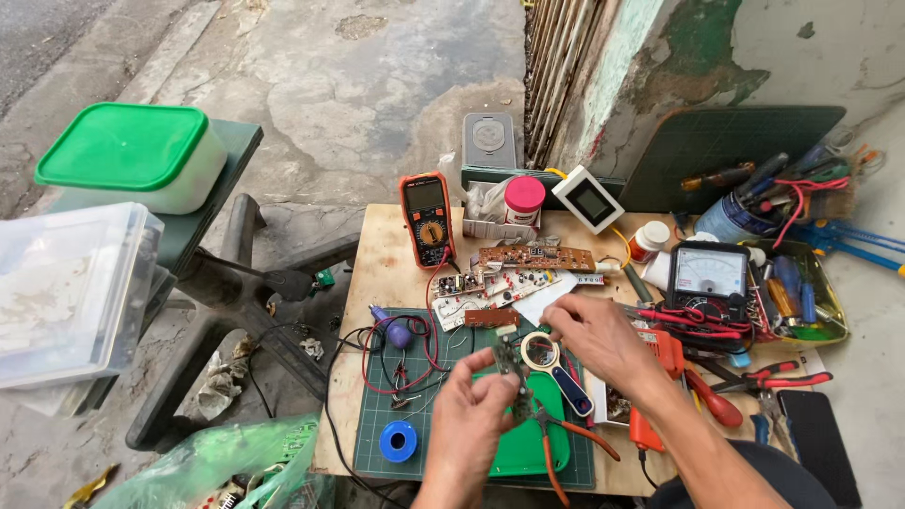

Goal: The person sits at a cluttered workbench and uses a magnifying glass to closely examine small electronic components and circuit boards. They handle several pieces, turning them over and inspecting solder joints and traces.

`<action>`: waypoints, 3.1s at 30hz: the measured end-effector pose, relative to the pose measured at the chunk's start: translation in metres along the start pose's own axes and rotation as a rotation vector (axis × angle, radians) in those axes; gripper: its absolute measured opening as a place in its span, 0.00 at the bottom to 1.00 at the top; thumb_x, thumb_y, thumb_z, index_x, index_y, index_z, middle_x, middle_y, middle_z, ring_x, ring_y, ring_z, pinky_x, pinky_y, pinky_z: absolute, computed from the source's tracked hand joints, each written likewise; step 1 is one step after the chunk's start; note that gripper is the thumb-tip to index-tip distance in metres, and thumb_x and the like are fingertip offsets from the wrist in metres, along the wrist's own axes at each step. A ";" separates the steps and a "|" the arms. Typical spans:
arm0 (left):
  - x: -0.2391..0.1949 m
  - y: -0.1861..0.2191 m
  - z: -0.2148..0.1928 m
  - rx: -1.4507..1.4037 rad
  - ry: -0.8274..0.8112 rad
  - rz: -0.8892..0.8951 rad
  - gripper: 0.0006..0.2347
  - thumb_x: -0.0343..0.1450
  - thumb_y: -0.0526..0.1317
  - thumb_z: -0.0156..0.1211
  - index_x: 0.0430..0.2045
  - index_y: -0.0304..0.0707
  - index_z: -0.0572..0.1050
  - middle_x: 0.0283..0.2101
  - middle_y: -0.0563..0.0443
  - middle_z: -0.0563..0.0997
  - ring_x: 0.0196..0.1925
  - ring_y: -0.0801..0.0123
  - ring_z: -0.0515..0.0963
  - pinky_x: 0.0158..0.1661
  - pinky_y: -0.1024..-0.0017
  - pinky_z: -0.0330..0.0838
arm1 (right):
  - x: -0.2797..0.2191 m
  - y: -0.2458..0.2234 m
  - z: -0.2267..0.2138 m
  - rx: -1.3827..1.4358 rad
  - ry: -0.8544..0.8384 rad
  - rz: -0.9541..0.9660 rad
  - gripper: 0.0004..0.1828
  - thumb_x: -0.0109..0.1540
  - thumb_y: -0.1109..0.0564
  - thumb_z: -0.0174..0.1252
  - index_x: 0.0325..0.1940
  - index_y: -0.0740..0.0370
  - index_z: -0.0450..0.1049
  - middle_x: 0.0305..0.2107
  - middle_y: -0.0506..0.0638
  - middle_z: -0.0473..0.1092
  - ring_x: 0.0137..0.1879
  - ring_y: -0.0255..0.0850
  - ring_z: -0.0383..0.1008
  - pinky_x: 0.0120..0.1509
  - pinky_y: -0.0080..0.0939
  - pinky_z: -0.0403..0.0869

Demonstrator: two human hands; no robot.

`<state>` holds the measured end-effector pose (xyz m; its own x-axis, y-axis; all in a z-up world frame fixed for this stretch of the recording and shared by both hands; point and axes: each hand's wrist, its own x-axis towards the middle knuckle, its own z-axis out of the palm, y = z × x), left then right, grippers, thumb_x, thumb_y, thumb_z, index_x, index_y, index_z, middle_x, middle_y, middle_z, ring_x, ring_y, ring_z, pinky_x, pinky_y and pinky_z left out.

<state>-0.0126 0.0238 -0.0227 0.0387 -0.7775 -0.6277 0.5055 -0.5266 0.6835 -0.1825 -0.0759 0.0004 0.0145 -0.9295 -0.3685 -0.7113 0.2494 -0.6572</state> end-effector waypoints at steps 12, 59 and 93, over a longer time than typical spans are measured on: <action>0.030 -0.071 -0.037 -0.217 0.123 -0.133 0.28 0.73 0.32 0.64 0.73 0.44 0.72 0.58 0.40 0.94 0.50 0.56 0.90 0.54 0.57 0.79 | 0.066 0.150 0.089 -0.420 0.016 0.305 0.24 0.69 0.42 0.64 0.67 0.51 0.77 0.62 0.49 0.80 0.65 0.51 0.80 0.65 0.57 0.78; 0.024 -0.097 -0.025 -0.375 0.019 0.001 0.17 0.71 0.33 0.73 0.56 0.36 0.80 0.52 0.40 0.93 0.51 0.63 0.88 0.47 0.63 0.84 | -0.100 0.099 0.102 0.515 0.059 -0.191 0.14 0.66 0.55 0.64 0.46 0.65 0.91 0.62 0.48 0.85 0.70 0.34 0.80 0.78 0.39 0.68; 0.019 -0.098 -0.027 -0.330 0.050 -0.014 0.17 0.68 0.35 0.77 0.51 0.39 0.81 0.47 0.45 0.91 0.45 0.65 0.87 0.41 0.66 0.80 | -0.107 0.100 0.106 0.458 0.092 -0.159 0.16 0.62 0.53 0.68 0.48 0.61 0.94 0.67 0.48 0.84 0.72 0.33 0.81 0.78 0.39 0.71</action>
<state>-0.0381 0.0697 -0.1111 0.0679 -0.7488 -0.6593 0.7580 -0.3910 0.5222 -0.1807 0.0770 -0.0953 0.0208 -0.9807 -0.1944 -0.3229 0.1774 -0.9297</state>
